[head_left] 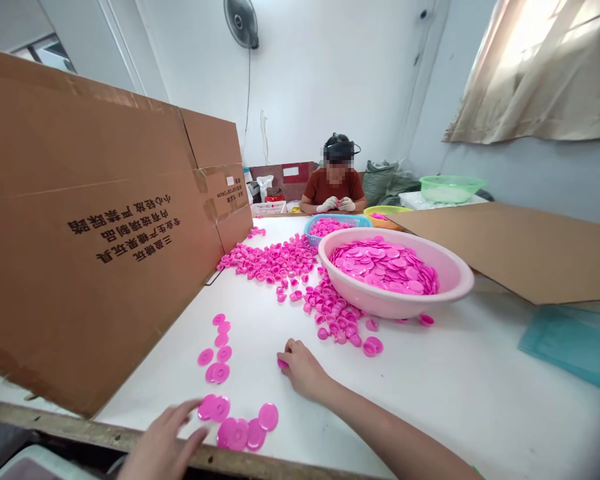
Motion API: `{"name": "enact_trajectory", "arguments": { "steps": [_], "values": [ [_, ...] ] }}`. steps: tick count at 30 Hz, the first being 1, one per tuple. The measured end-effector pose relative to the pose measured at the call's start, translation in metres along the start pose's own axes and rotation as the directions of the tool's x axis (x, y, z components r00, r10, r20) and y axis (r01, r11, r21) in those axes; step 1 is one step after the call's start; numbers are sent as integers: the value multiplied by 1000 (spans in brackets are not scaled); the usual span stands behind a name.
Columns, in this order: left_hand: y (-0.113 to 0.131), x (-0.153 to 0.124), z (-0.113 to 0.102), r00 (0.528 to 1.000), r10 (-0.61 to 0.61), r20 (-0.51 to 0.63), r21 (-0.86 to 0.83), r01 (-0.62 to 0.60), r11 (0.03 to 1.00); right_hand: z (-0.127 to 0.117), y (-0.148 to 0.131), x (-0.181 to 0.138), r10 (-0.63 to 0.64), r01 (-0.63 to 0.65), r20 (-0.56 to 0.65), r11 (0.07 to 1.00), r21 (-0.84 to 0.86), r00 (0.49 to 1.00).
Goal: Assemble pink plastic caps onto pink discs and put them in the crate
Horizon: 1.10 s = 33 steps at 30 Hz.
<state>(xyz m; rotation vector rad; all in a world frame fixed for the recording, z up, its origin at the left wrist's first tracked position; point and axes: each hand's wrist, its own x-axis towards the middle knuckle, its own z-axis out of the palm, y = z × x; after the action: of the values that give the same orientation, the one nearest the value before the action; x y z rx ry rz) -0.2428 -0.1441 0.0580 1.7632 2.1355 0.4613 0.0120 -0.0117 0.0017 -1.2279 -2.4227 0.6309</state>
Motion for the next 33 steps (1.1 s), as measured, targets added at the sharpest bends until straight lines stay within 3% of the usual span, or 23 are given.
{"name": "enact_trajectory", "arguments": {
  "steps": [2, 4, 6, 8, 11, 15, 18, 20, 27, 33],
  "values": [
    [69, 31, 26, 980, 193, 40, -82, -190, 978, -6, 5, -9, 30, -30, 9, 999, 38, 1000],
    [129, 63, 55, 920, 383, 85, -134, -370, 919, -14, 14, -23, 55, -57, 19, 995, 80, 998],
    [171, 90, 85, 869, 482, 110, -111, -471, 875, -23, 26, -38, 120, -120, 5, 986, 116, 993],
    [192, 109, 111, 842, 526, 122, -67, -522, 850, -32, 41, -52, 230, -223, -29, 962, 156, 973],
    [191, 123, 134, 842, 530, 100, -78, -525, 848, -46, 59, -63, 350, -322, -120, 924, 205, 929],
    [170, 125, 135, 815, 570, 103, -293, -522, 801, -62, 69, -56, 412, -297, -200, 851, 433, 889],
    [164, 122, 127, 794, 582, 176, -441, -466, 768, -60, 66, -42, 475, -299, -100, 689, 660, 874],
    [167, 120, 124, 783, 580, 224, -477, -431, 766, -54, 62, -35, 502, -328, -44, 627, 707, 864],
    [172, 118, 124, 746, 583, 321, -504, -386, 772, -43, 57, -31, 579, -493, 140, 515, 702, 803],
    [169, 122, 121, 733, 566, 378, -565, -301, 768, -39, 61, -30, 550, -486, 181, 479, 731, 815]
  ]
}}
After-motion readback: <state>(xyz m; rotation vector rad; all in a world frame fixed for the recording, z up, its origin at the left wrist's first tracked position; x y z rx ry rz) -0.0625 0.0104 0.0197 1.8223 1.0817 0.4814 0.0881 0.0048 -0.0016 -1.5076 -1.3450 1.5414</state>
